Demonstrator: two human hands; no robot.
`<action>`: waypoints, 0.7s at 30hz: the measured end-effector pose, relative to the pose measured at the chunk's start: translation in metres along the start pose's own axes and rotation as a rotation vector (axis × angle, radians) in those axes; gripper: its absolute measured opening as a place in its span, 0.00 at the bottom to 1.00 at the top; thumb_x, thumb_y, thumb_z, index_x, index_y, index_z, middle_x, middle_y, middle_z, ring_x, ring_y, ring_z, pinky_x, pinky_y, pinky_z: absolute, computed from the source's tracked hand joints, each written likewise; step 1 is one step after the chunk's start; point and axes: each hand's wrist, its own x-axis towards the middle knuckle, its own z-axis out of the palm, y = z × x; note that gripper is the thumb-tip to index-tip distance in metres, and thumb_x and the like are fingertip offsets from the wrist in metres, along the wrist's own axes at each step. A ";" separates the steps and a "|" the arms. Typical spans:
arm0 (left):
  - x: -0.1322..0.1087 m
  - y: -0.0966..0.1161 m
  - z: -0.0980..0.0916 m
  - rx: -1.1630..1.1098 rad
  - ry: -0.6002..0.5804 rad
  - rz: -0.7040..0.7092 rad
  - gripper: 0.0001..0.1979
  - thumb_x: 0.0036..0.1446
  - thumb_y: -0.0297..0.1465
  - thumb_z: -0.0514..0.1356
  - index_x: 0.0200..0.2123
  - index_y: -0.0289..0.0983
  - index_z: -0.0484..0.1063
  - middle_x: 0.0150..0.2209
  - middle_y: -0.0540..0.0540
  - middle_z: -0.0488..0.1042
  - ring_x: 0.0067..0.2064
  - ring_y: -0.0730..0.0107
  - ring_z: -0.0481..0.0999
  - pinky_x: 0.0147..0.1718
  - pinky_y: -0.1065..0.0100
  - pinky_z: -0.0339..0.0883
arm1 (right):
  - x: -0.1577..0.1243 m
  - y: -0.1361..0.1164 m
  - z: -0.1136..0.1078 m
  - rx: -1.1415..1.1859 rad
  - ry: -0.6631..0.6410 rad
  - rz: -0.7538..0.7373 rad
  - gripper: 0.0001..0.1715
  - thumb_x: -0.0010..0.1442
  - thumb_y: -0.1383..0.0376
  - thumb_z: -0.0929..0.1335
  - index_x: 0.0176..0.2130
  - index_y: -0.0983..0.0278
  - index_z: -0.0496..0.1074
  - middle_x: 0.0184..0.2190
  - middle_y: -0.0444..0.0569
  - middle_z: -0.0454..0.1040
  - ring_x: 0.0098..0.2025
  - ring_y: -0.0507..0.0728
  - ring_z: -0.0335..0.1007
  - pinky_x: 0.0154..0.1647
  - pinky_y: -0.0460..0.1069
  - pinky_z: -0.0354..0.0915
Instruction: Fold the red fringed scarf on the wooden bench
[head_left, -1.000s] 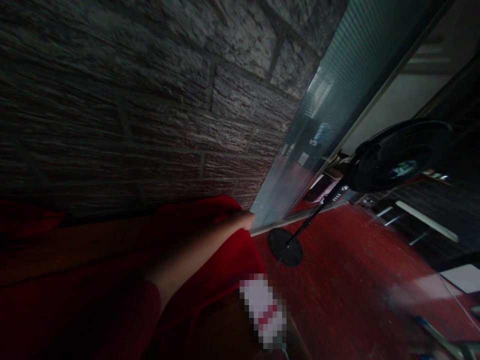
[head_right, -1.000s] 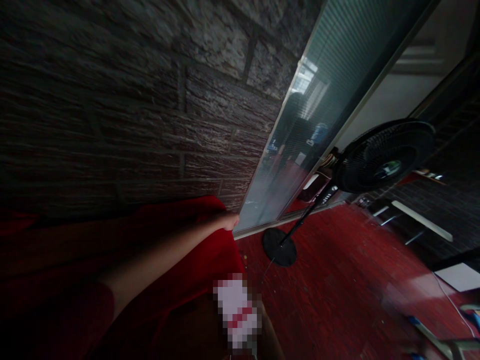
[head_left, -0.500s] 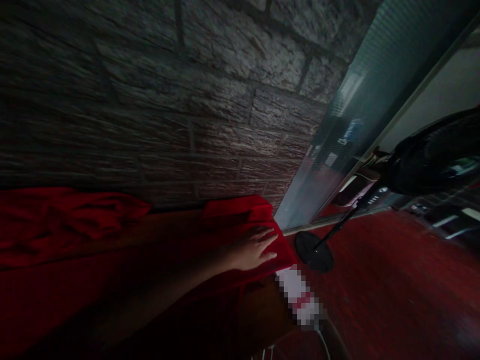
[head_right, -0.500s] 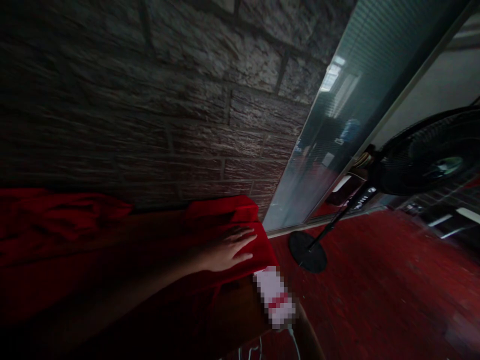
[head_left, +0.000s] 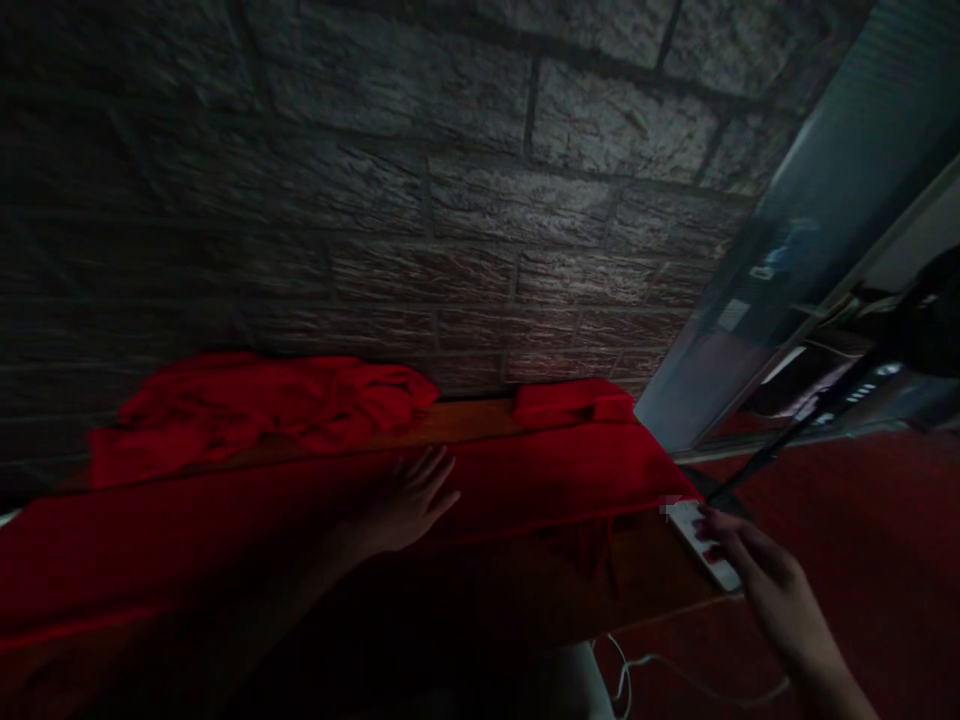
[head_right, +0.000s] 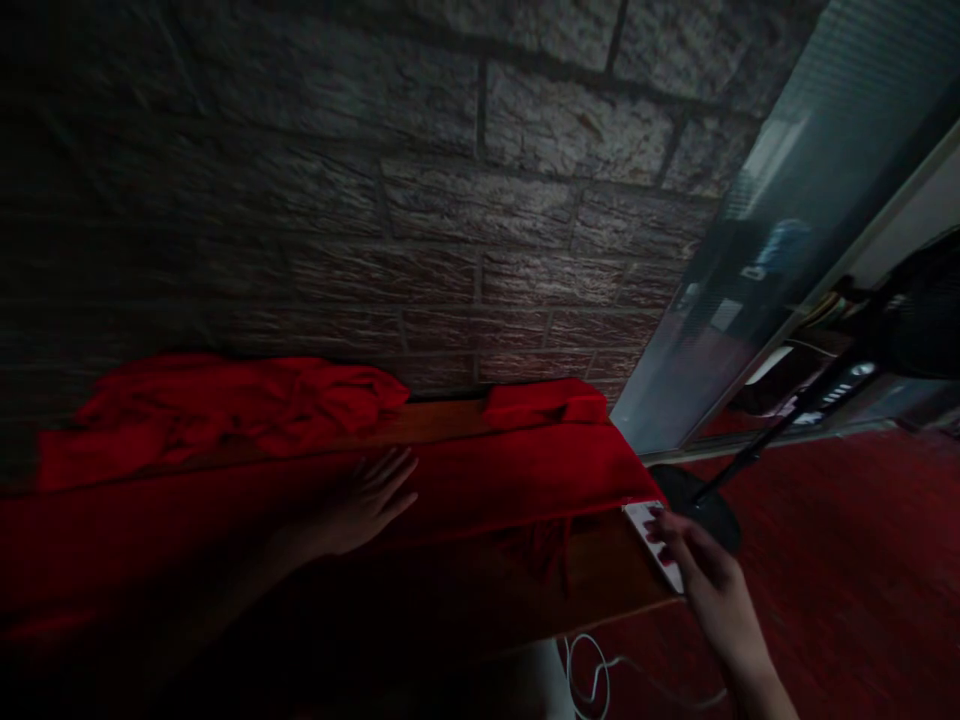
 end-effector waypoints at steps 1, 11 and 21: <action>-0.005 -0.003 0.000 0.005 0.004 -0.049 0.22 0.70 0.35 0.47 0.64 0.48 0.64 0.71 0.43 0.46 0.72 0.46 0.40 0.64 0.35 0.38 | -0.001 -0.022 0.018 0.013 -0.120 -0.086 0.29 0.55 0.42 0.68 0.40 0.63 0.79 0.42 0.55 0.80 0.45 0.64 0.77 0.47 0.55 0.74; -0.029 -0.001 -0.009 -0.199 0.018 -0.180 0.37 0.67 0.53 0.41 0.71 0.36 0.48 0.72 0.38 0.41 0.73 0.50 0.36 0.67 0.41 0.35 | -0.040 -0.177 0.210 -0.128 -0.757 -0.585 0.23 0.63 0.49 0.65 0.47 0.59 0.79 0.47 0.53 0.79 0.45 0.62 0.78 0.46 0.53 0.74; -0.253 -0.168 -0.054 -0.566 0.429 -0.595 0.20 0.67 0.43 0.52 0.47 0.35 0.75 0.46 0.42 0.79 0.46 0.66 0.77 0.50 0.67 0.68 | -0.084 -0.186 0.303 -0.254 -1.007 -0.729 0.21 0.64 0.53 0.62 0.48 0.55 0.78 0.49 0.49 0.78 0.49 0.62 0.76 0.53 0.58 0.70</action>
